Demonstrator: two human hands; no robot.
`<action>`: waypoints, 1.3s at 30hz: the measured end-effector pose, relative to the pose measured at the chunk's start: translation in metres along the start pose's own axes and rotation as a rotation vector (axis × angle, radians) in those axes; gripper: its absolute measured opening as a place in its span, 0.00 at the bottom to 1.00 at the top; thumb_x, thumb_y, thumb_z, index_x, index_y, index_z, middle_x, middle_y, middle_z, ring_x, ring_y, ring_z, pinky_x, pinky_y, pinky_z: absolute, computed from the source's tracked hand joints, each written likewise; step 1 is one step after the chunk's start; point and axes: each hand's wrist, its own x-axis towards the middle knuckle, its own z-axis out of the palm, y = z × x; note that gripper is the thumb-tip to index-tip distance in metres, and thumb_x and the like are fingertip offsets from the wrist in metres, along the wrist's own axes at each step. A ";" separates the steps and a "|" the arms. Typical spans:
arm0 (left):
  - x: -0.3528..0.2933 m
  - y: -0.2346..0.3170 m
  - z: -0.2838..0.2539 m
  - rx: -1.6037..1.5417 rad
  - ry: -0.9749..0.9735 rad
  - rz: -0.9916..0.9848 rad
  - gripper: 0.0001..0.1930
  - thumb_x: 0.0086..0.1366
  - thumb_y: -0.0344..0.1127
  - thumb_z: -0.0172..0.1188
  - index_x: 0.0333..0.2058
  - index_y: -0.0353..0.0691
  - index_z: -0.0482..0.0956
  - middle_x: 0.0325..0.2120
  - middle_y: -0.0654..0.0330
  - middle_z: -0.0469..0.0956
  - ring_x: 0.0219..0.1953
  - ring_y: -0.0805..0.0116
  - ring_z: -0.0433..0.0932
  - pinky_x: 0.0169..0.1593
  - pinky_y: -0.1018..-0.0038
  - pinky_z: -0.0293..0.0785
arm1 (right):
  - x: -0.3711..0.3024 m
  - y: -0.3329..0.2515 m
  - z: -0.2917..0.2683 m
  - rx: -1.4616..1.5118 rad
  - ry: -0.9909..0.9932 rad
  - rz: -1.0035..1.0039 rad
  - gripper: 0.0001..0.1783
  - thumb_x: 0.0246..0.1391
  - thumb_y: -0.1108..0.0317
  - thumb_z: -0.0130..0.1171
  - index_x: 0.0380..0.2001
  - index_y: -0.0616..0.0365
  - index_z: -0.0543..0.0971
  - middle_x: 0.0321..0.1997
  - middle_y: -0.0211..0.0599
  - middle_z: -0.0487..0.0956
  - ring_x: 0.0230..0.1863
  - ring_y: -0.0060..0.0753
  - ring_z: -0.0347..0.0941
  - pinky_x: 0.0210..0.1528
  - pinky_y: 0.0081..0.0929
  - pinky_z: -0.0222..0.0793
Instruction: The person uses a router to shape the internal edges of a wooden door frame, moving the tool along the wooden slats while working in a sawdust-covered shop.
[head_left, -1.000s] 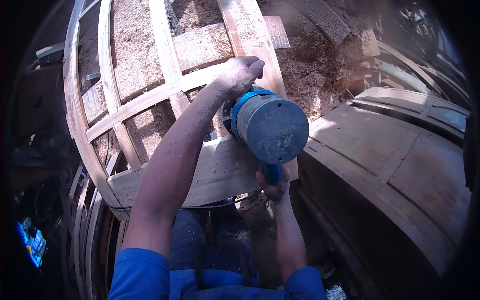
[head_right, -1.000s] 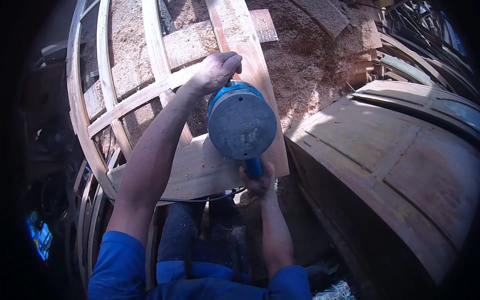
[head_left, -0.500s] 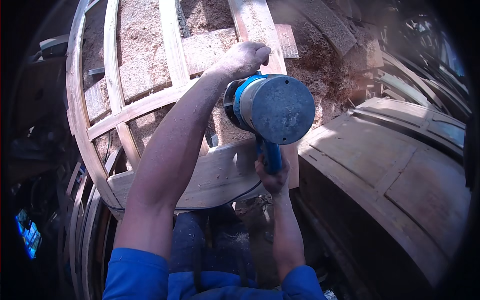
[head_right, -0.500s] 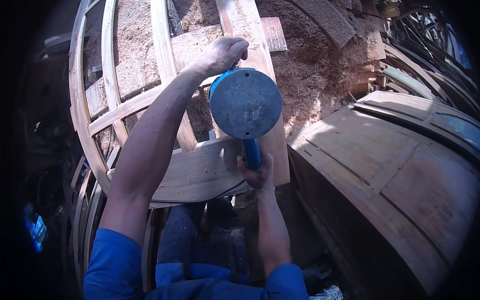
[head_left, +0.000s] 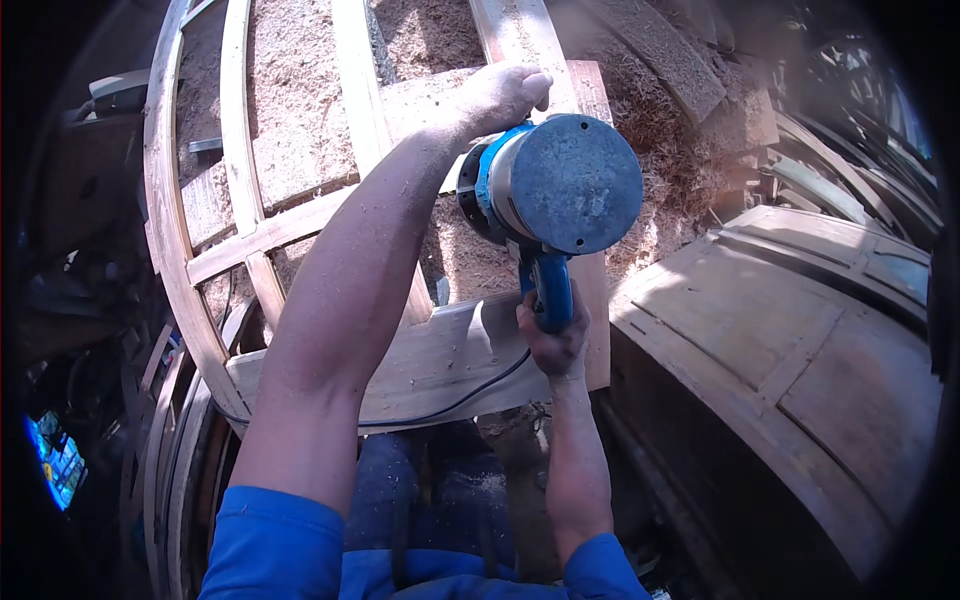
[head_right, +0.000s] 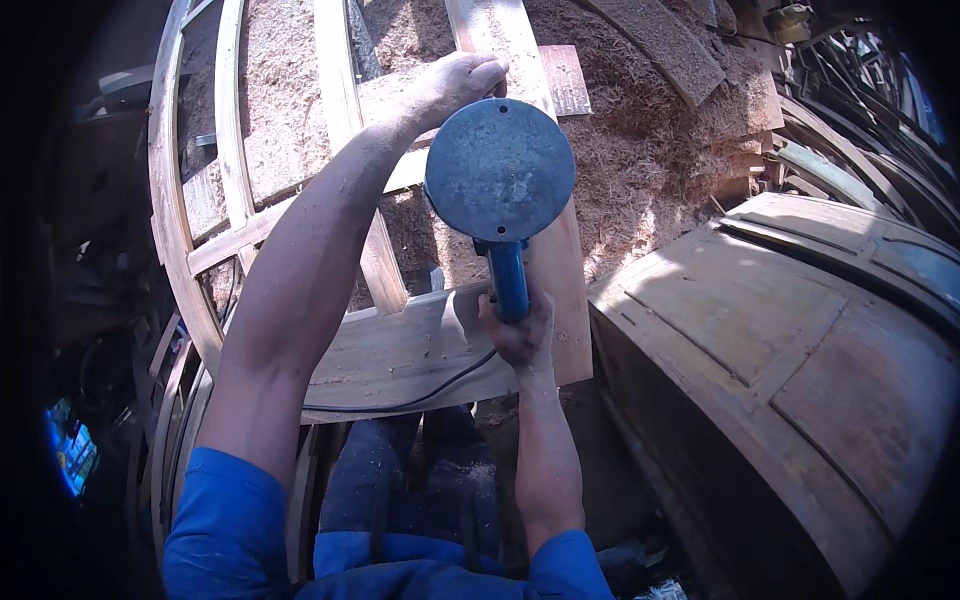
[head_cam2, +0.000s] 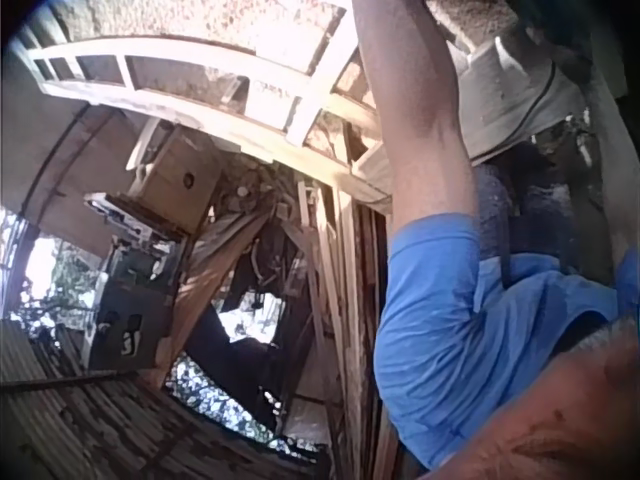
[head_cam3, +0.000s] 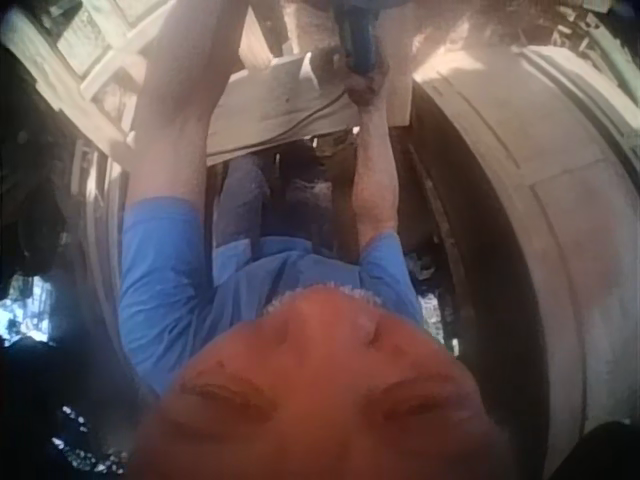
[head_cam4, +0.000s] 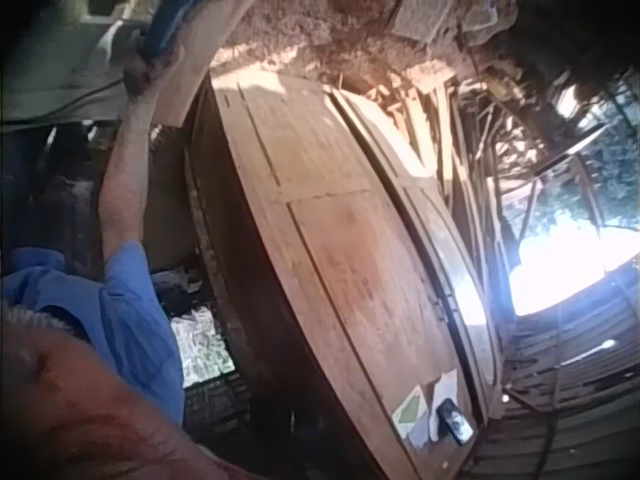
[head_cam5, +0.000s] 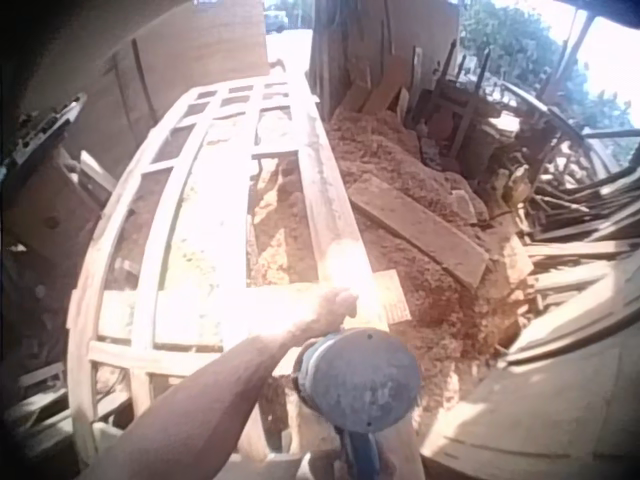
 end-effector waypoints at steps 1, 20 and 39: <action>0.001 -0.005 0.000 0.008 0.012 0.027 0.22 0.68 0.48 0.42 0.30 0.39 0.80 0.25 0.57 0.77 0.32 0.65 0.77 0.40 0.66 0.72 | 0.001 0.002 0.001 -0.003 0.025 0.009 0.16 0.44 0.75 0.65 0.39 0.60 0.75 0.28 0.29 0.77 0.29 0.19 0.73 0.34 0.22 0.71; -0.002 0.008 -0.004 -0.059 -0.093 0.004 0.22 0.66 0.46 0.40 0.34 0.34 0.79 0.31 0.46 0.80 0.40 0.49 0.79 0.47 0.58 0.72 | -0.011 0.007 0.011 0.072 0.168 -0.029 0.24 0.44 0.78 0.66 0.47 0.59 0.74 0.36 0.32 0.79 0.37 0.24 0.76 0.41 0.24 0.72; -0.057 0.006 -0.015 -0.064 -0.171 -0.053 0.22 0.69 0.47 0.42 0.33 0.34 0.78 0.28 0.45 0.79 0.36 0.46 0.79 0.44 0.57 0.72 | -0.071 0.033 0.010 -0.184 0.041 -0.282 0.21 0.48 0.78 0.64 0.47 0.59 0.75 0.42 0.37 0.80 0.40 0.30 0.77 0.41 0.31 0.75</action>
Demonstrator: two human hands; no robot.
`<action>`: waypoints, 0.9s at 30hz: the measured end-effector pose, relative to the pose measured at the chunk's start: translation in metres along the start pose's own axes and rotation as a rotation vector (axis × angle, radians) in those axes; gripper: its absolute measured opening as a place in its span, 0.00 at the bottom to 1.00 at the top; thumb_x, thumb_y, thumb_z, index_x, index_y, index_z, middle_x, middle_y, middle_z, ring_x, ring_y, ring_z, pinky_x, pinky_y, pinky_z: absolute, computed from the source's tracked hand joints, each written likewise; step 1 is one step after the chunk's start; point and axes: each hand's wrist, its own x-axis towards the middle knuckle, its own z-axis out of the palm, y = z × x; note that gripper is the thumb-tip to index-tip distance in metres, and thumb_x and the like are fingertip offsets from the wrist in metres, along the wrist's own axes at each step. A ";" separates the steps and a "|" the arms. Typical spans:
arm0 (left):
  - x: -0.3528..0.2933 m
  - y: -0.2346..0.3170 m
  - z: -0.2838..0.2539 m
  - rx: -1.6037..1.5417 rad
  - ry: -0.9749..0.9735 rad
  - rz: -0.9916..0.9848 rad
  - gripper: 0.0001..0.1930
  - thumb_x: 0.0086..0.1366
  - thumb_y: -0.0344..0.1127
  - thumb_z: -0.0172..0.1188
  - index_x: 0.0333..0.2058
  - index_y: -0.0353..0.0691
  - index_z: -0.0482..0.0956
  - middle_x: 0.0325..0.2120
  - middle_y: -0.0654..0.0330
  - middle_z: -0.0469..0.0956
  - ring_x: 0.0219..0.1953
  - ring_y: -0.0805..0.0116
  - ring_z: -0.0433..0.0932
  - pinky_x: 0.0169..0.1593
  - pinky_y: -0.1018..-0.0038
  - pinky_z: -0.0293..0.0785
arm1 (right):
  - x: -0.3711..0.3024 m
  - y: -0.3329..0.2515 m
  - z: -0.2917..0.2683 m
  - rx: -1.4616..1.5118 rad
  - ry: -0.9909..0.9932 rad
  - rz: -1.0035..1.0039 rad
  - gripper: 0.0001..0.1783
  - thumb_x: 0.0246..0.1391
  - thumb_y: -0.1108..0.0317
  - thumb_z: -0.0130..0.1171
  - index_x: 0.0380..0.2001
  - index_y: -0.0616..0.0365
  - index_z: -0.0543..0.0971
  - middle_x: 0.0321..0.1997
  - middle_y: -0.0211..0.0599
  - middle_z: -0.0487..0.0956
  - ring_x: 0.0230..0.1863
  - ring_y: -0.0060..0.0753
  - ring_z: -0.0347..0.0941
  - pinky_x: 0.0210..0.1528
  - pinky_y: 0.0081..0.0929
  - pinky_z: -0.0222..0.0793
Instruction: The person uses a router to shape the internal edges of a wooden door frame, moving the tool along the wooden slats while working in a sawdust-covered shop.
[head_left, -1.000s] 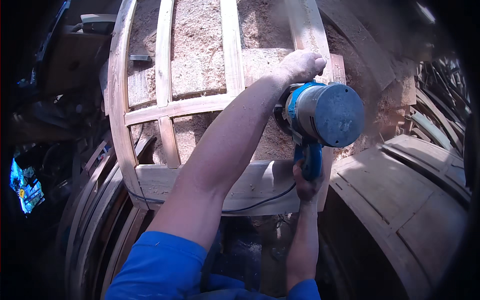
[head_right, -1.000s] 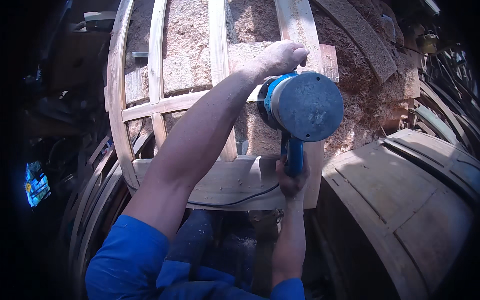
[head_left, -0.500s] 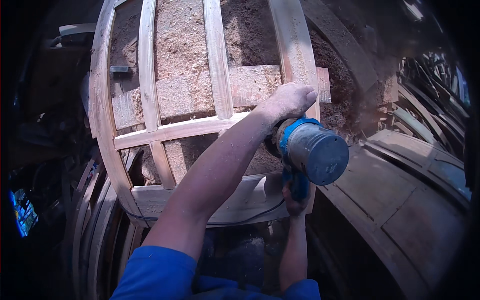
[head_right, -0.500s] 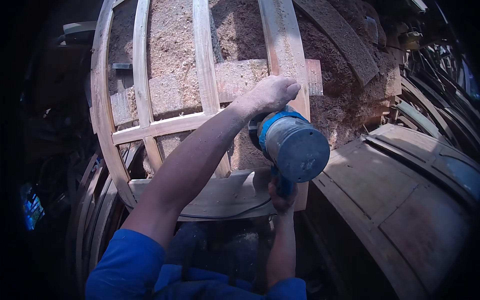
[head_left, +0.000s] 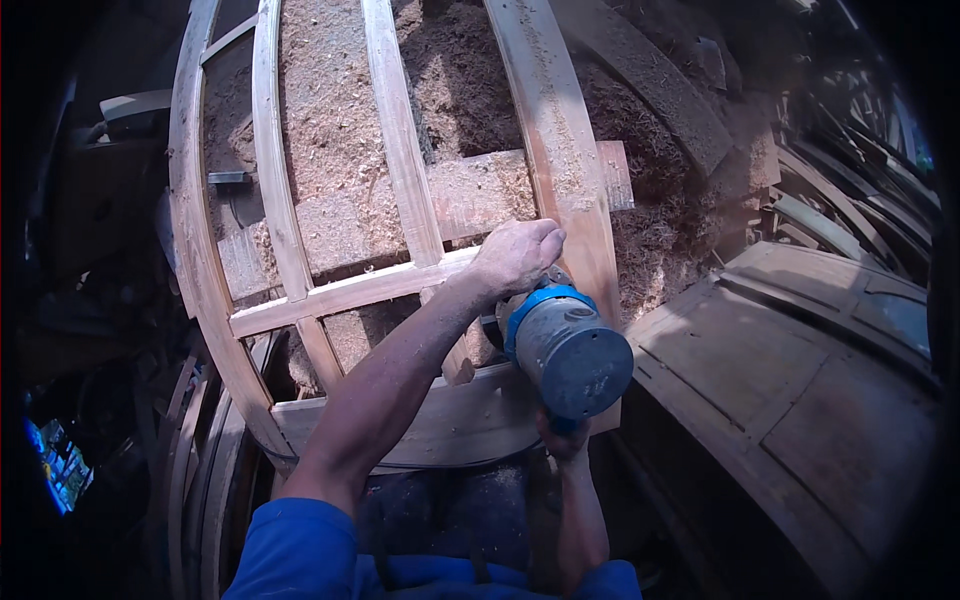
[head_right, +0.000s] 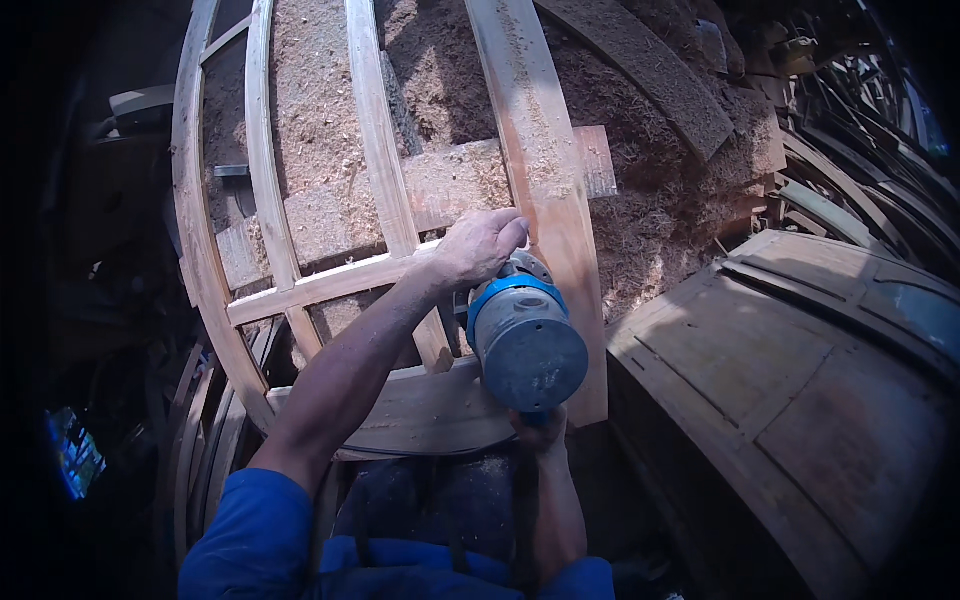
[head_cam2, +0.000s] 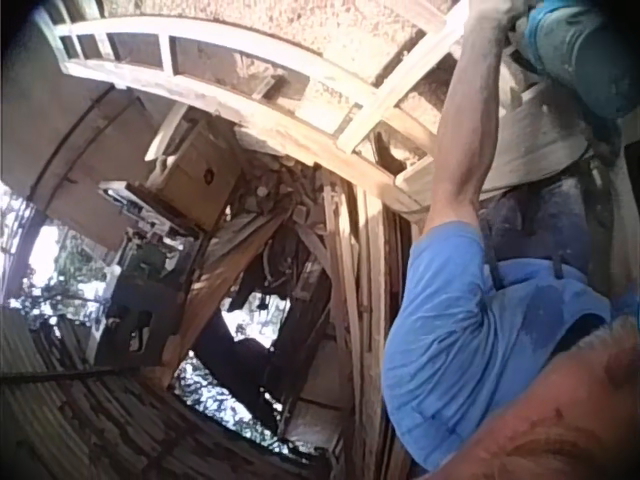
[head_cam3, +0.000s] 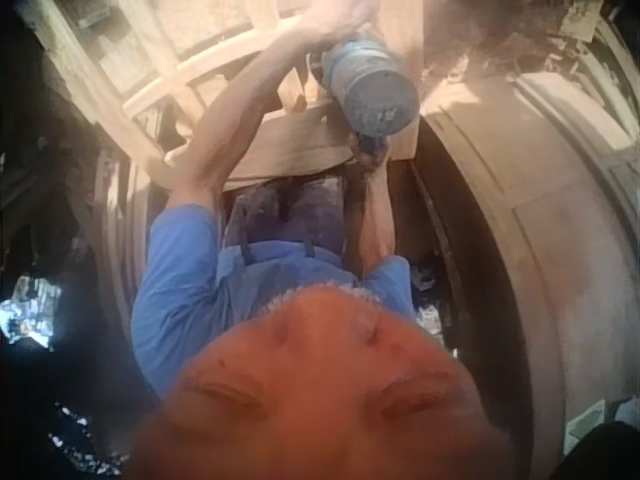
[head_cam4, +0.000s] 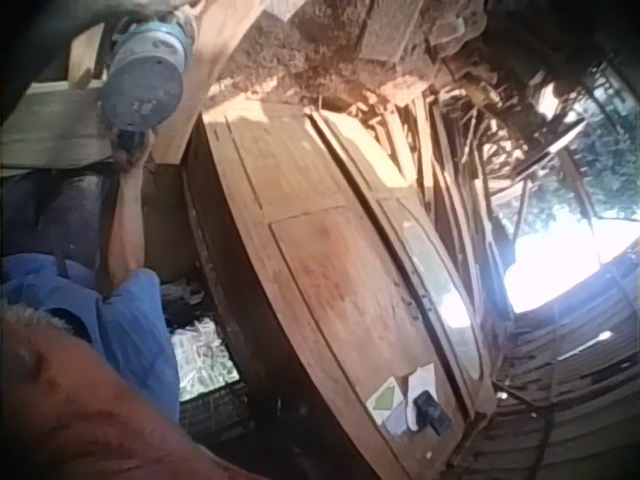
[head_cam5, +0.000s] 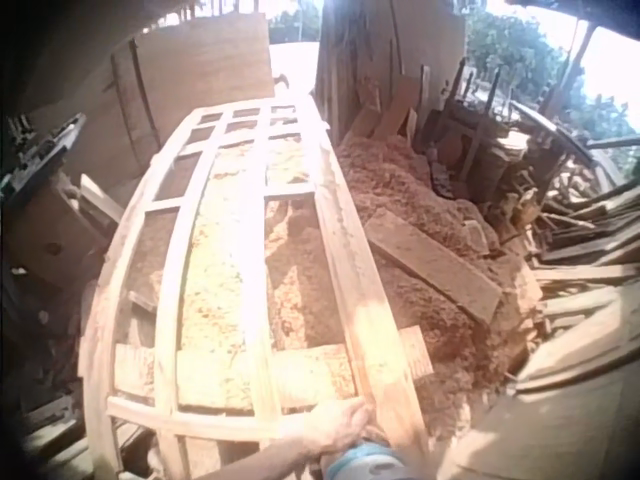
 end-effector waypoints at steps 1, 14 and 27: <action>-0.002 0.001 -0.001 -0.041 -0.028 -0.069 0.22 0.69 0.47 0.42 0.33 0.34 0.77 0.29 0.45 0.79 0.36 0.46 0.79 0.43 0.57 0.71 | -0.007 0.000 0.001 0.045 -0.006 0.124 0.21 0.47 0.77 0.66 0.47 0.58 0.76 0.42 0.37 0.80 0.41 0.31 0.77 0.42 0.31 0.74; 0.017 0.002 -0.090 -0.149 0.146 -0.079 0.20 0.72 0.45 0.42 0.28 0.36 0.75 0.19 0.64 0.68 0.25 0.75 0.68 0.32 0.73 0.67 | 0.118 -0.051 0.000 0.048 -0.215 0.086 0.18 0.37 0.74 0.66 0.37 0.58 0.78 0.31 0.38 0.80 0.33 0.37 0.80 0.37 0.33 0.74; 0.012 -0.076 -0.127 -0.234 0.327 -0.106 0.20 0.72 0.44 0.42 0.28 0.37 0.75 0.20 0.65 0.69 0.25 0.75 0.68 0.32 0.74 0.66 | 0.188 -0.045 0.036 0.001 -0.336 0.081 0.24 0.39 0.75 0.66 0.44 0.57 0.76 0.30 0.38 0.80 0.30 0.36 0.79 0.34 0.33 0.74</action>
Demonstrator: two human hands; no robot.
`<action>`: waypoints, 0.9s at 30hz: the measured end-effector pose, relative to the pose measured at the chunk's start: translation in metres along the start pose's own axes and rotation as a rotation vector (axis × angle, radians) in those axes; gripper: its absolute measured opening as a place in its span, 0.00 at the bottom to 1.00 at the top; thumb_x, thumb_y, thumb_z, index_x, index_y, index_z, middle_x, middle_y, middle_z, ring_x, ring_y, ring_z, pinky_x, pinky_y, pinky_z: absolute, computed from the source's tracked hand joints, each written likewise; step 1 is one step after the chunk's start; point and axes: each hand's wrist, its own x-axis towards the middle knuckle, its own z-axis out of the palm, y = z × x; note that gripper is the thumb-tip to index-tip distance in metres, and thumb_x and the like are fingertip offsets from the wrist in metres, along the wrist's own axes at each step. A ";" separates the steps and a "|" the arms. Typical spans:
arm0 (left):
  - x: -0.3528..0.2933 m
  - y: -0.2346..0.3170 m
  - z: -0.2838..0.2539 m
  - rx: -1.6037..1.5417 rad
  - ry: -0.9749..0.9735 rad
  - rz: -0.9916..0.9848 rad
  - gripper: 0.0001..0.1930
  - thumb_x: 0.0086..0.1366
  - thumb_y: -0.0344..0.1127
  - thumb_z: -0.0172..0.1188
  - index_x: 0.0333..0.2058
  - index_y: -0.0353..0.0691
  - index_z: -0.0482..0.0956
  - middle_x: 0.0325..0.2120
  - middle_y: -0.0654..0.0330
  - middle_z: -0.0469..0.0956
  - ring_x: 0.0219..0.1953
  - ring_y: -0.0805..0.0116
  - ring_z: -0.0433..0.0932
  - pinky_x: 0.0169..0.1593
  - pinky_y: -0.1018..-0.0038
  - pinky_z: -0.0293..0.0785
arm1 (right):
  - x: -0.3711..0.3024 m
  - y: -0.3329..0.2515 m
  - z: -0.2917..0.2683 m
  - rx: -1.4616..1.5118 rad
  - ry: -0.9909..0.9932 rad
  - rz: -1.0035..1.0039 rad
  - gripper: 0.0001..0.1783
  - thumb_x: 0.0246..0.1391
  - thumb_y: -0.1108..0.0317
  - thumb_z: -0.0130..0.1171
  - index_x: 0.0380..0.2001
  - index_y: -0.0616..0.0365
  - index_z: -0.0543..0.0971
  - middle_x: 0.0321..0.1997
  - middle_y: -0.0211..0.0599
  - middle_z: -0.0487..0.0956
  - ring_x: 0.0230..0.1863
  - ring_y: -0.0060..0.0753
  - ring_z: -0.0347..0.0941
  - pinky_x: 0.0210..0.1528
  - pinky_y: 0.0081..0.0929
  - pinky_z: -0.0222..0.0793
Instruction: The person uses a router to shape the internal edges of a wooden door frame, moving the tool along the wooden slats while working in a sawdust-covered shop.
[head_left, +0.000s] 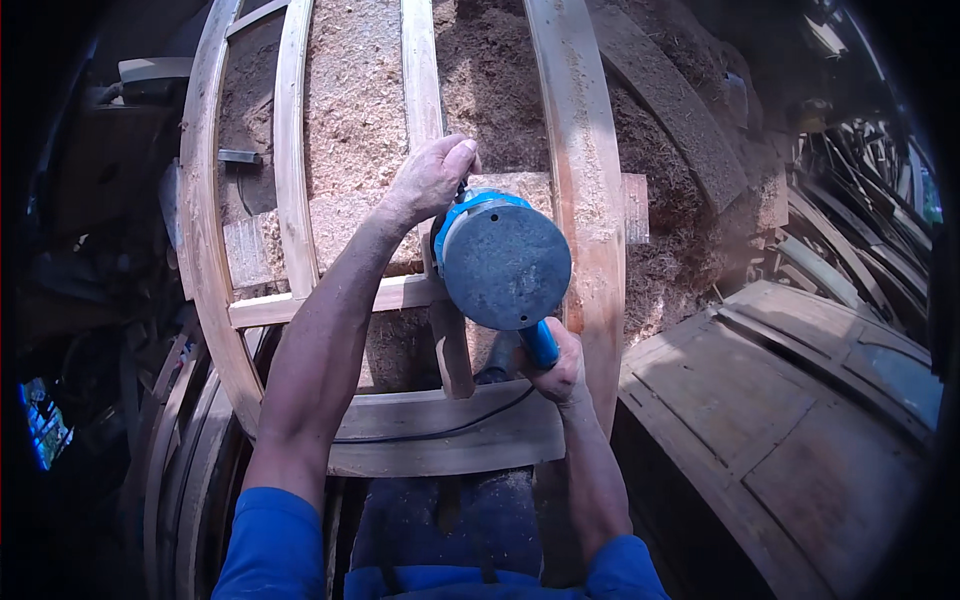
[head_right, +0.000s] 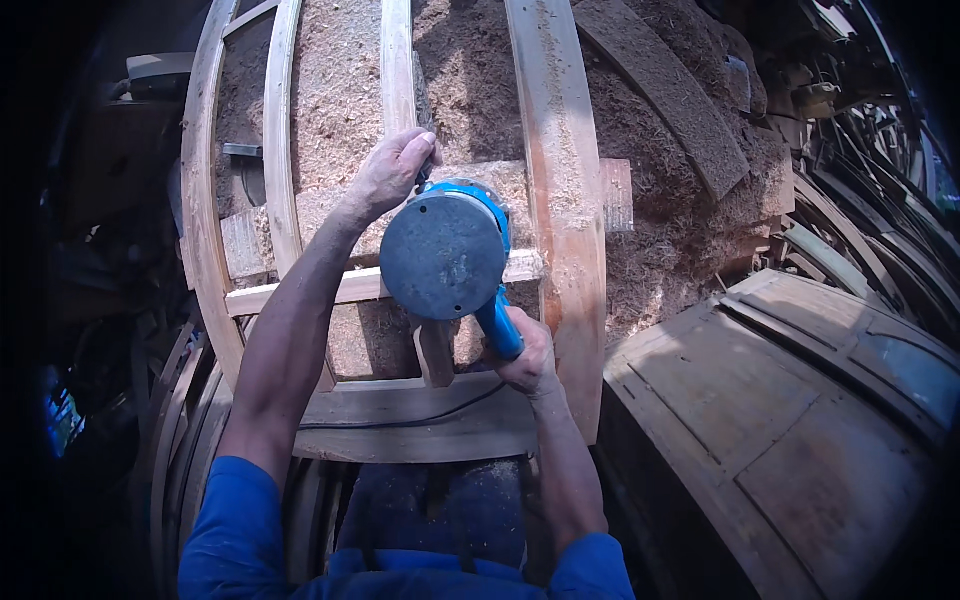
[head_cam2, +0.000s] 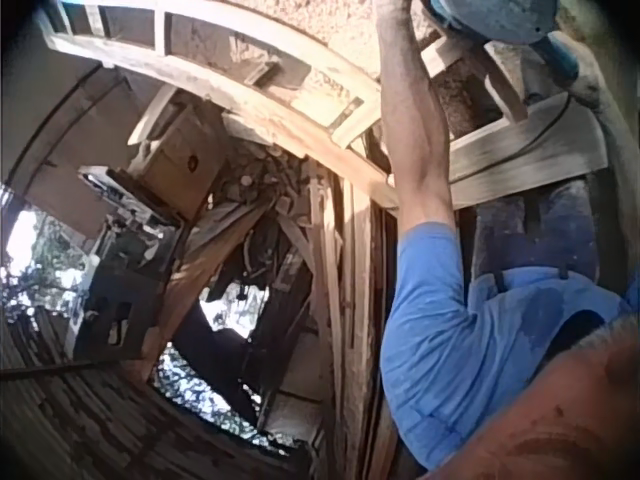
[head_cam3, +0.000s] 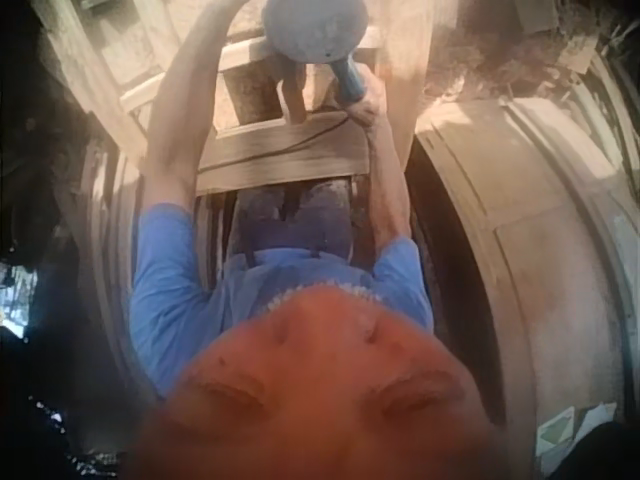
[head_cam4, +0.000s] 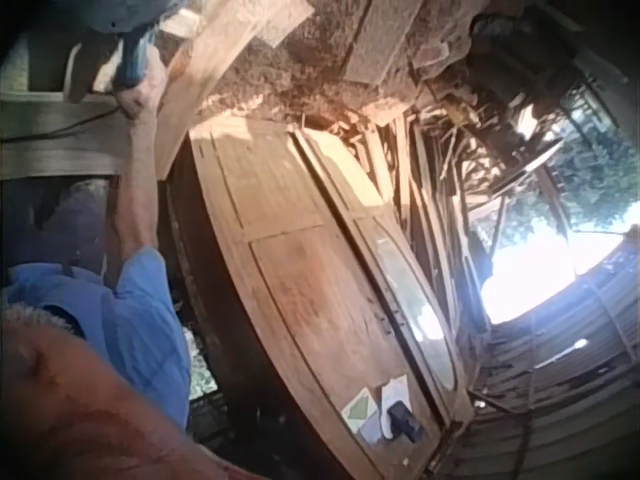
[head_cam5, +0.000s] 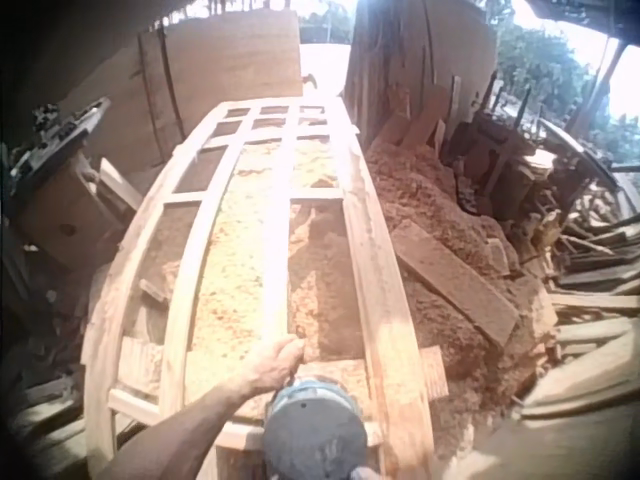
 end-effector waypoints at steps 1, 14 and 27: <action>-0.001 0.002 -0.002 0.017 0.023 0.019 0.20 0.72 0.44 0.42 0.29 0.36 0.75 0.20 0.65 0.69 0.25 0.75 0.68 0.32 0.74 0.67 | 0.000 0.000 0.000 -0.003 -0.007 0.002 0.24 0.39 0.75 0.66 0.44 0.57 0.76 0.30 0.38 0.80 0.30 0.36 0.79 0.34 0.33 0.74; -0.033 -0.021 -0.015 -0.037 0.126 0.037 0.21 0.71 0.44 0.43 0.27 0.35 0.76 0.17 0.62 0.69 0.21 0.73 0.68 0.28 0.72 0.66 | -0.001 -0.001 0.005 -0.072 -0.126 -0.006 0.20 0.42 0.71 0.65 0.43 0.56 0.77 0.33 0.43 0.80 0.33 0.47 0.80 0.37 0.37 0.74; -0.049 -0.030 -0.014 -0.094 0.167 -0.011 0.21 0.69 0.44 0.44 0.28 0.34 0.77 0.18 0.54 0.72 0.23 0.64 0.74 0.31 0.66 0.70 | 0.000 0.006 -0.002 -0.086 -0.194 -0.050 0.21 0.39 0.71 0.67 0.41 0.55 0.77 0.33 0.44 0.80 0.34 0.48 0.80 0.37 0.37 0.74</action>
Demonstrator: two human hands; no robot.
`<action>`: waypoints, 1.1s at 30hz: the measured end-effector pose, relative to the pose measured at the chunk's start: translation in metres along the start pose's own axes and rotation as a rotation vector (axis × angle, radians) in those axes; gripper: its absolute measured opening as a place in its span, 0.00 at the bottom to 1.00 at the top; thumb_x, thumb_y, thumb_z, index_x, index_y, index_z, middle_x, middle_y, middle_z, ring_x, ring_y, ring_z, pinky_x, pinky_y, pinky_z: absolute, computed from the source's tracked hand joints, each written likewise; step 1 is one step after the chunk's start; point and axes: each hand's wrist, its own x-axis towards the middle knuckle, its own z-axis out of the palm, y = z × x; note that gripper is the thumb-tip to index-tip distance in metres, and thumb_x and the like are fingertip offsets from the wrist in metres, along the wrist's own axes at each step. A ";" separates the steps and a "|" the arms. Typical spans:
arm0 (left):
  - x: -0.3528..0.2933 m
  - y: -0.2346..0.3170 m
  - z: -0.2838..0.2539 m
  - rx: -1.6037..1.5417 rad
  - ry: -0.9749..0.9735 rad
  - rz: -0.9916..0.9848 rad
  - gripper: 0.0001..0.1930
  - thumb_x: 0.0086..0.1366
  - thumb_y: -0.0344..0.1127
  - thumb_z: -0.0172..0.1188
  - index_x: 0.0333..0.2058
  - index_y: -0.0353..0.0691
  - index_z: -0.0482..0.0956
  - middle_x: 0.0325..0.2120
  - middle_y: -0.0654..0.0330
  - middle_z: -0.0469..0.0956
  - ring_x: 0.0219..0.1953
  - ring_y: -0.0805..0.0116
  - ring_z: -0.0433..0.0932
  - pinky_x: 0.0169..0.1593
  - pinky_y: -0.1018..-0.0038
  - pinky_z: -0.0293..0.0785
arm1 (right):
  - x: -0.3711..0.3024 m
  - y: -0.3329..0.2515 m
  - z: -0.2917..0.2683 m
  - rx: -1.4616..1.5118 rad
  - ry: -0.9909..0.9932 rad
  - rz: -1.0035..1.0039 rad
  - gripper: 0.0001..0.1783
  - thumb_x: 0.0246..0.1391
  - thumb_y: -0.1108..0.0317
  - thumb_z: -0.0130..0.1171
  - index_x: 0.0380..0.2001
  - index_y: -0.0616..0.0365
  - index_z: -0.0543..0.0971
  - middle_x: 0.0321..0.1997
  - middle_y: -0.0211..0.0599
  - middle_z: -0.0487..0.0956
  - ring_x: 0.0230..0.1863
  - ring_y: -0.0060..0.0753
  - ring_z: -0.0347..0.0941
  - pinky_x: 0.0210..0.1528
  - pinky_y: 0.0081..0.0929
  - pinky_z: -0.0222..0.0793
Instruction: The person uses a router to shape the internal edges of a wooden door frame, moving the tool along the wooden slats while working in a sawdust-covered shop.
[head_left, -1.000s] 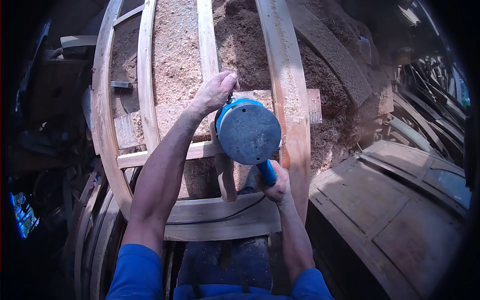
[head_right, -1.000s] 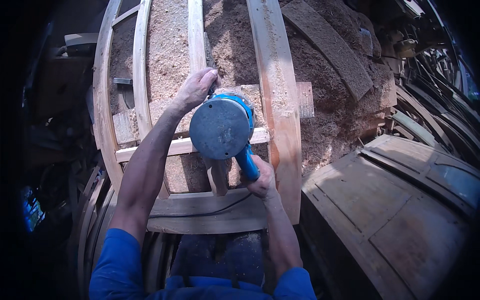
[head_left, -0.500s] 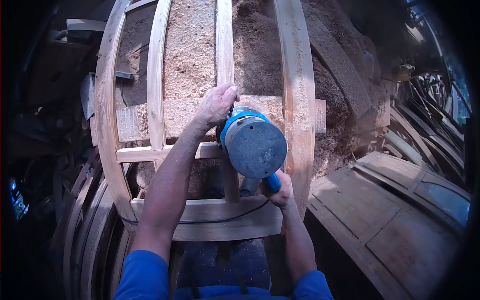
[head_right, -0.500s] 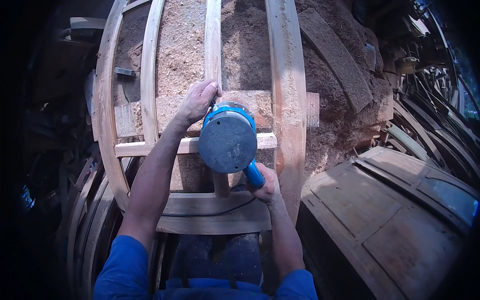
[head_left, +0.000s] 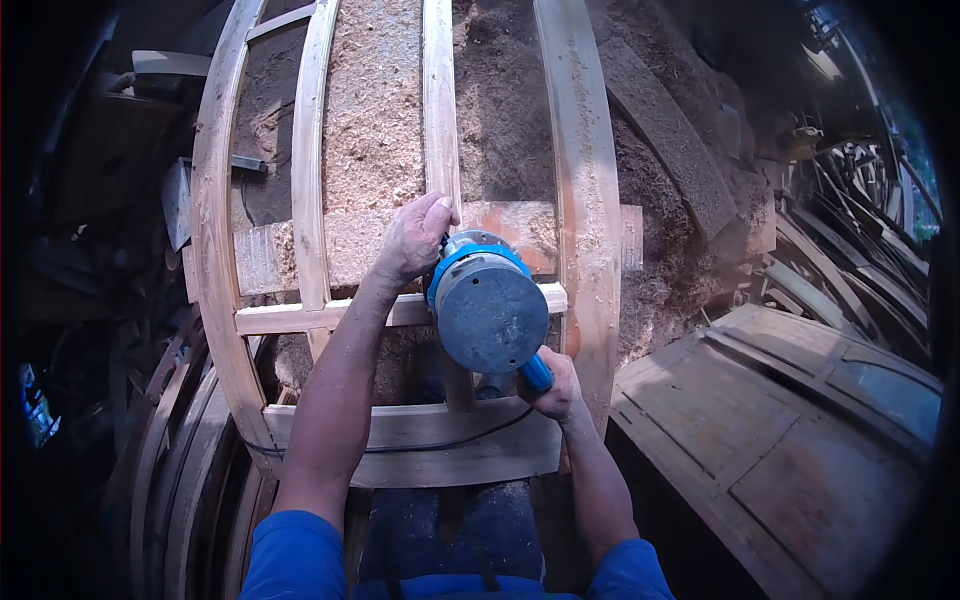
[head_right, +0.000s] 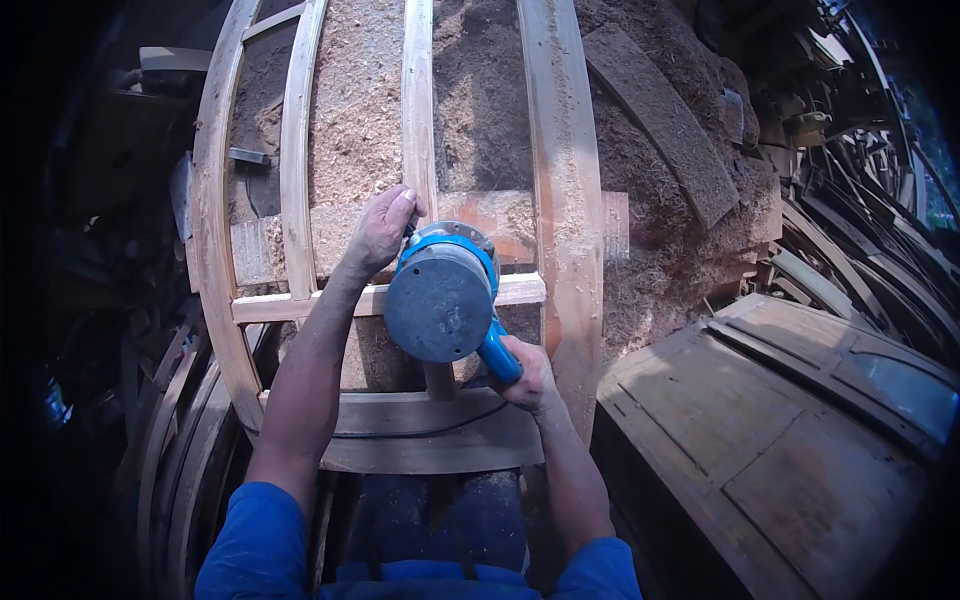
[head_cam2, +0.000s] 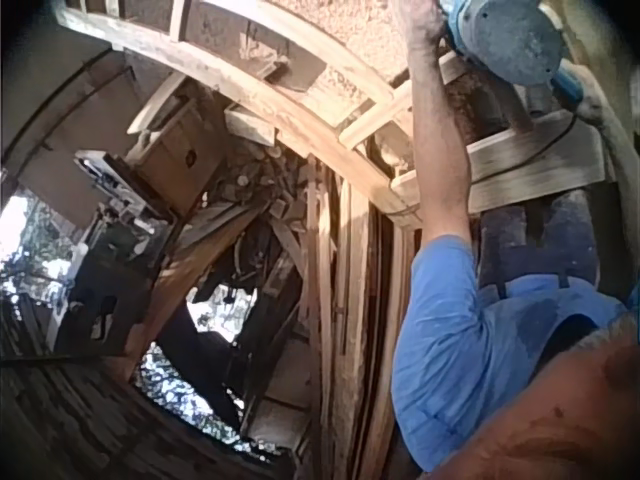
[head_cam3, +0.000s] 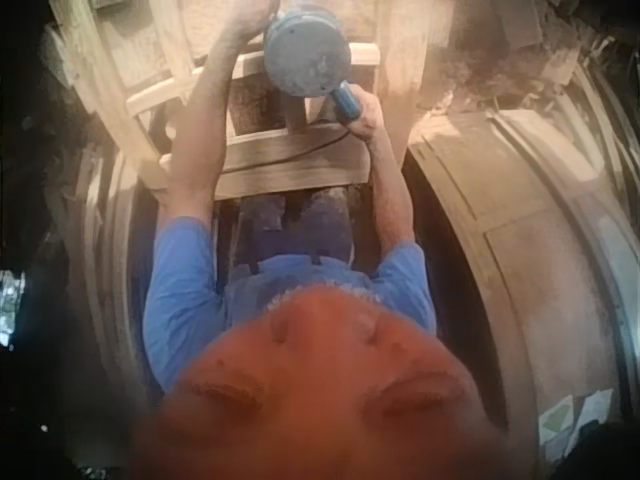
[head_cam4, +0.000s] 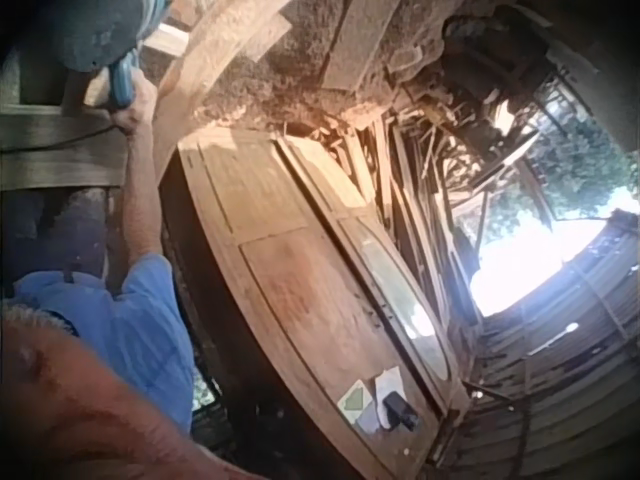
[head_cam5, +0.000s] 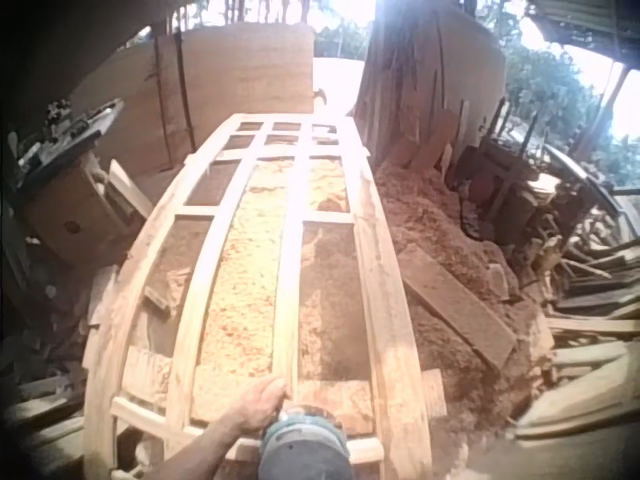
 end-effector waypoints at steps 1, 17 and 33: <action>-0.003 -0.002 0.000 -0.030 -0.003 0.037 0.19 0.72 0.43 0.44 0.28 0.35 0.75 0.17 0.66 0.68 0.22 0.77 0.66 0.27 0.75 0.64 | 0.000 -0.002 -0.002 0.003 0.007 0.005 0.21 0.39 0.71 0.67 0.41 0.55 0.77 0.33 0.44 0.80 0.34 0.48 0.80 0.37 0.37 0.74; -0.005 -0.005 0.004 -0.051 0.001 -0.013 0.20 0.71 0.44 0.43 0.28 0.34 0.75 0.17 0.62 0.69 0.22 0.72 0.69 0.28 0.71 0.66 | 0.004 -0.008 -0.017 0.053 -0.028 -0.041 0.19 0.38 0.71 0.65 0.39 0.55 0.78 0.29 0.40 0.79 0.30 0.46 0.78 0.34 0.34 0.73; -0.016 0.004 0.007 0.036 -0.006 -0.007 0.21 0.70 0.44 0.43 0.28 0.33 0.76 0.19 0.52 0.74 0.24 0.59 0.75 0.33 0.64 0.70 | -0.004 -0.002 -0.017 0.005 -0.074 0.014 0.19 0.37 0.72 0.64 0.38 0.54 0.79 0.32 0.38 0.81 0.31 0.40 0.79 0.36 0.31 0.74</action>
